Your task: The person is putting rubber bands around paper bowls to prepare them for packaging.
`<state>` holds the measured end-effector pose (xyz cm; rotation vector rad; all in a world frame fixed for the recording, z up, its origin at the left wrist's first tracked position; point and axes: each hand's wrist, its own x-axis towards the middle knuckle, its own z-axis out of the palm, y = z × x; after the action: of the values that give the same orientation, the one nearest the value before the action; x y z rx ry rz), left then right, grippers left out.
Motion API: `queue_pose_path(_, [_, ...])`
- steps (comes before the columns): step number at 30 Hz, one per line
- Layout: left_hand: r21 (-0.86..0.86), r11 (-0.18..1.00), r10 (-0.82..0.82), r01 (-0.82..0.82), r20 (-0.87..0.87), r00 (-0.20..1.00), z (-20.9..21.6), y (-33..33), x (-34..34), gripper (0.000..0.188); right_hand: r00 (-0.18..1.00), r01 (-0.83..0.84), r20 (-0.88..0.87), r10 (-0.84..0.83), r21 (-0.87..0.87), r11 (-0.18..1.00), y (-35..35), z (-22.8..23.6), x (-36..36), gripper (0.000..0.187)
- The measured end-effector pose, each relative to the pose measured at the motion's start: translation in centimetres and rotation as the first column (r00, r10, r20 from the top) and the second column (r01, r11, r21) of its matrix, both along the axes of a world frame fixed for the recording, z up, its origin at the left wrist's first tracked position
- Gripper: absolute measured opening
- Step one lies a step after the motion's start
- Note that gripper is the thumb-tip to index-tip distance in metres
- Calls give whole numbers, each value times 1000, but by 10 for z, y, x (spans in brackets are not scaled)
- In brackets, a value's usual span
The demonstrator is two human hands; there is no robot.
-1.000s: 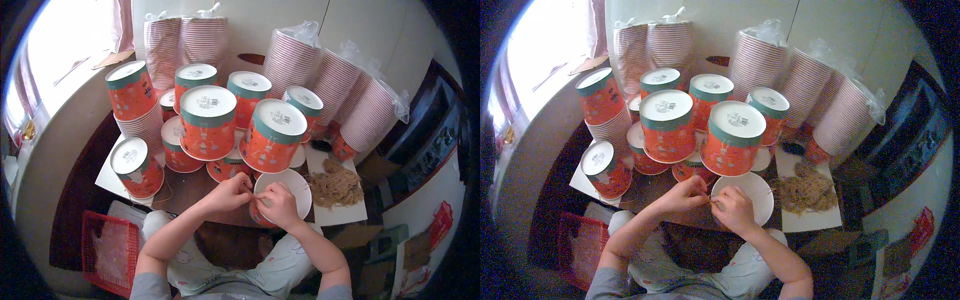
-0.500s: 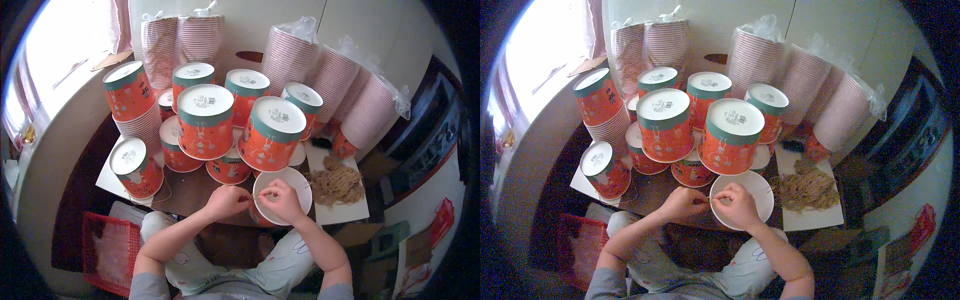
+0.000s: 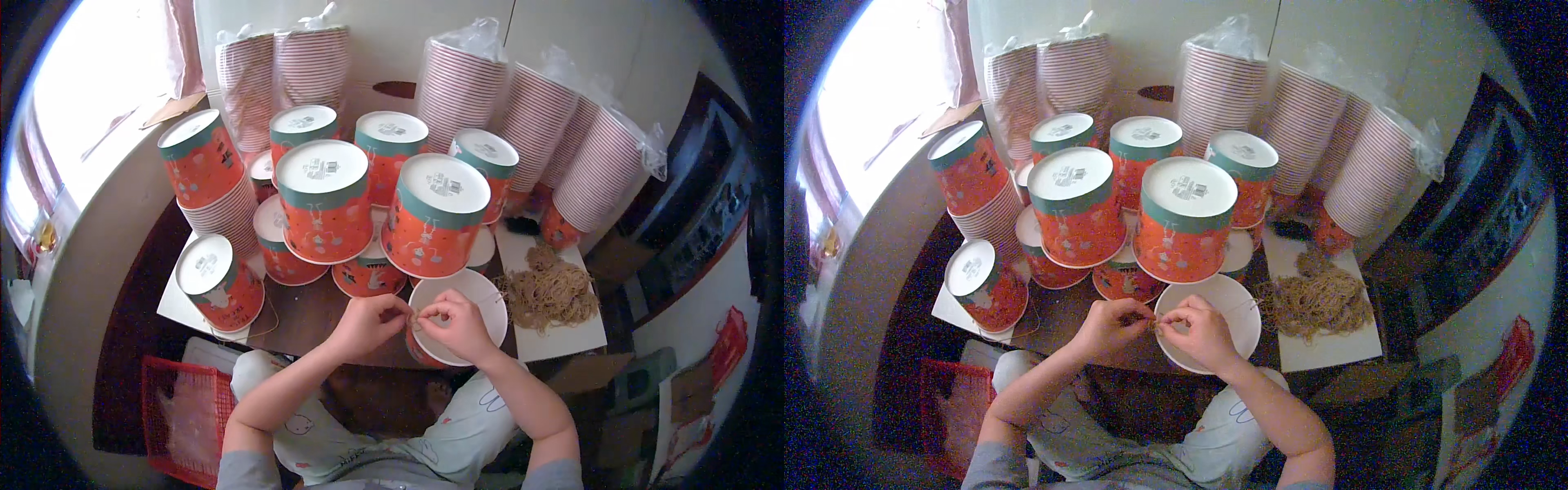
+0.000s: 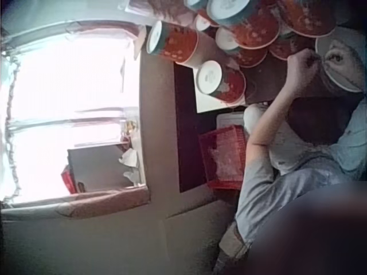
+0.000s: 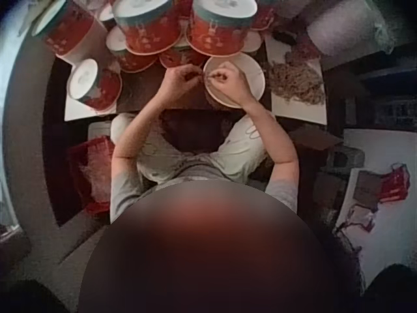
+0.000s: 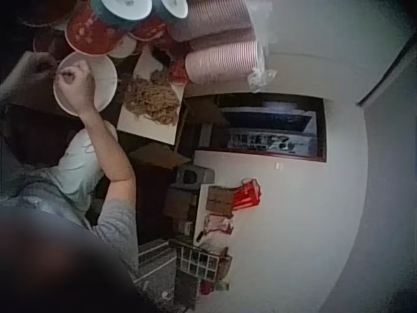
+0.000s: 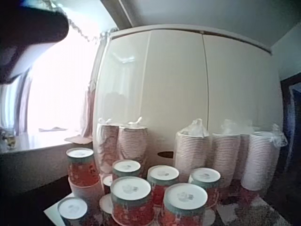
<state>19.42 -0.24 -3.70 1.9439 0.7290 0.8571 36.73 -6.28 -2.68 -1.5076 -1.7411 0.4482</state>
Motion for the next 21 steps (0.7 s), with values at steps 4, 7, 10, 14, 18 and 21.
queue_pose_path(4, [-444, 886, -86, 135, 129, 988, -4, 6, -1, 15, 1000, -3, -7, 4, 35, 999, -1, 0, 0, 11])
queue_pose_path(7, [-603, 761, -118, 239, 234, 965, -5, 10, -3, 16, 1000, 5, 0, -5, 35, 999, -1, 1, -1, 11])
queue_pose_path(10, [-618, 748, -115, 241, 236, 965, 1, 7, -2, 17, 1000, 16, -4, -16, 26, 1000, 0, -2, -1, 10])
queue_pose_path(14, [-531, 826, -128, 190, 151, 980, -8, 8, 1, 18, 1000, 16, 7, -16, 17, 1000, -1, -1, -2, 10])
queue_pose_path(18, [-571, 797, -167, 195, 101, 981, -7, 9, 1, 19, 999, 17, 41, -18, 23, 1000, -1, -2, 0, 10])
queue_pose_path(21, [-622, 753, -177, 213, 120, 977, -9, 9, 0, 20, 999, 18, 41, -20, 44, 999, -1, -2, -2, 8])
